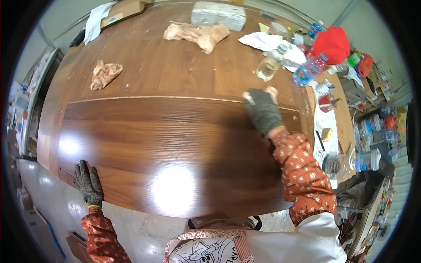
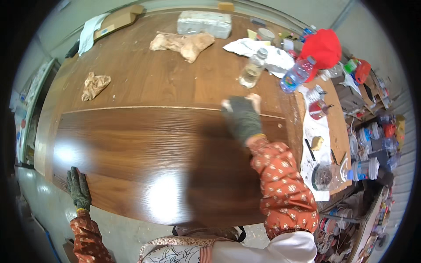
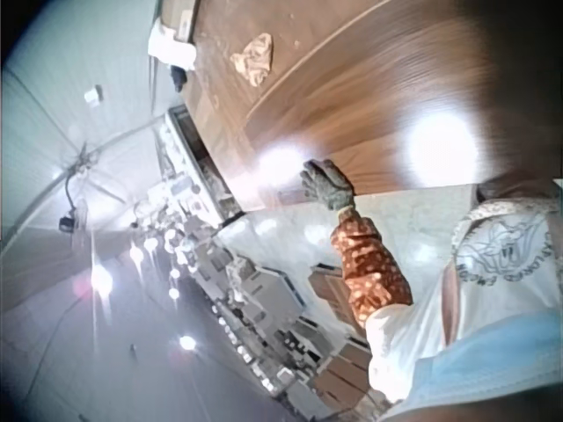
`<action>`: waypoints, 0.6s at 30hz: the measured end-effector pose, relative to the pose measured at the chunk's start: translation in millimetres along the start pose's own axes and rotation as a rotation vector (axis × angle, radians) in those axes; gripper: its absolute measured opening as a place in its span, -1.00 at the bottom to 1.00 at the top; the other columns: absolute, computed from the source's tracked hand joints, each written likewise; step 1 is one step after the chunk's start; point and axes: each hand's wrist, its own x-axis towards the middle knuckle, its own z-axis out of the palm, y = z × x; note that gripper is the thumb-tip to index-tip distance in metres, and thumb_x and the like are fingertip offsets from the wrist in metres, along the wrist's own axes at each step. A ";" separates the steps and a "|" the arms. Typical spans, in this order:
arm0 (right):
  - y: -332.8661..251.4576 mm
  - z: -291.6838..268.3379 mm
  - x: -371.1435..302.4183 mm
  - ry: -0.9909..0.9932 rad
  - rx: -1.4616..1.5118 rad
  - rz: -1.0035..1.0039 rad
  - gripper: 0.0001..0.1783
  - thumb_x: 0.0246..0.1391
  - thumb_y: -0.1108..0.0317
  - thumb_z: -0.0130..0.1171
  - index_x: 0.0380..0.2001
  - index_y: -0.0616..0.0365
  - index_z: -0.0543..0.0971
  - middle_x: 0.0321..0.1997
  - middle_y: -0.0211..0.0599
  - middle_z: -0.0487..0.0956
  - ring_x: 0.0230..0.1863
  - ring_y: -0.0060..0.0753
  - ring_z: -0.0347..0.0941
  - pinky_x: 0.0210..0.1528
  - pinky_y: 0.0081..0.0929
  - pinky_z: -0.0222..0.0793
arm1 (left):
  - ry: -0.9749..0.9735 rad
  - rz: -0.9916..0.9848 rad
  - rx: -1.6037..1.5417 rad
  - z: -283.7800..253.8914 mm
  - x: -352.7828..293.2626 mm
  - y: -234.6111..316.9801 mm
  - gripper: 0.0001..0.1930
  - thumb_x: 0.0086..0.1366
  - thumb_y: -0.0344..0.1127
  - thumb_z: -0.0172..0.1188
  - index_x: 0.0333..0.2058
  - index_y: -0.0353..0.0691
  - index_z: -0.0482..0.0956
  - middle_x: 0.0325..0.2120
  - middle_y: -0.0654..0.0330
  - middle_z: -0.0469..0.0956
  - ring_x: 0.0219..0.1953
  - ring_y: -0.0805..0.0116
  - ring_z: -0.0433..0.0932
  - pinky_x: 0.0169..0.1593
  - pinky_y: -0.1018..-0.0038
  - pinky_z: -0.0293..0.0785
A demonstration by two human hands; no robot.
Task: The recorder cleans, wipes, and scrapes wooden panels on a worktable in a furniture manufacturing facility.
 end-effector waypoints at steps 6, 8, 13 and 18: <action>-177.9 45.9 128.1 0.115 0.295 -0.230 -0.78 0.02 0.20 0.04 -0.44 0.12 0.50 -0.38 -0.18 0.50 -0.28 -0.06 0.44 -0.05 -0.08 0.26 | 0.055 0.004 -0.038 -1.1 -3.0 9.2 -0.42 0.42 -0.03 -0.09 0.31 -0.18 0.19 0.30 -0.10 0.16 0.36 -0.06 0.06 0.37 0.04 -0.15; -191.8 72.7 137.4 0.238 0.378 -0.201 -0.76 0.03 0.17 0.04 -0.41 0.13 0.50 -0.37 -0.16 0.49 -0.26 -0.04 0.43 -0.01 -0.10 0.26 | 0.091 0.093 -0.051 10.5 -0.1 0.0 -0.42 0.42 -0.03 -0.09 0.31 -0.18 0.19 0.30 -0.10 0.16 0.36 -0.06 0.05 0.37 0.03 -0.16; -134.0 30.2 102.8 -0.012 0.257 -0.253 -0.74 0.01 0.14 0.06 -0.44 0.12 0.52 -0.37 -0.21 0.53 -0.21 -0.03 0.47 -0.03 0.02 0.20 | 0.051 0.097 -0.127 -1.8 -1.0 -14.8 -0.41 0.41 -0.02 -0.08 0.31 -0.19 0.19 0.31 -0.09 0.13 0.37 -0.06 0.04 0.38 0.02 -0.17; 5.5 -14.1 -4.9 0.019 0.069 -0.008 -0.72 0.18 0.26 -0.02 -0.07 0.05 0.49 -0.16 -0.16 0.46 -0.04 -0.01 0.36 0.14 0.06 0.14 | 0.005 0.026 -0.090 7.9 38.3 -80.8 -0.41 0.40 -0.01 -0.08 0.31 -0.18 0.18 0.29 -0.11 0.16 0.36 -0.05 0.06 0.37 0.02 -0.15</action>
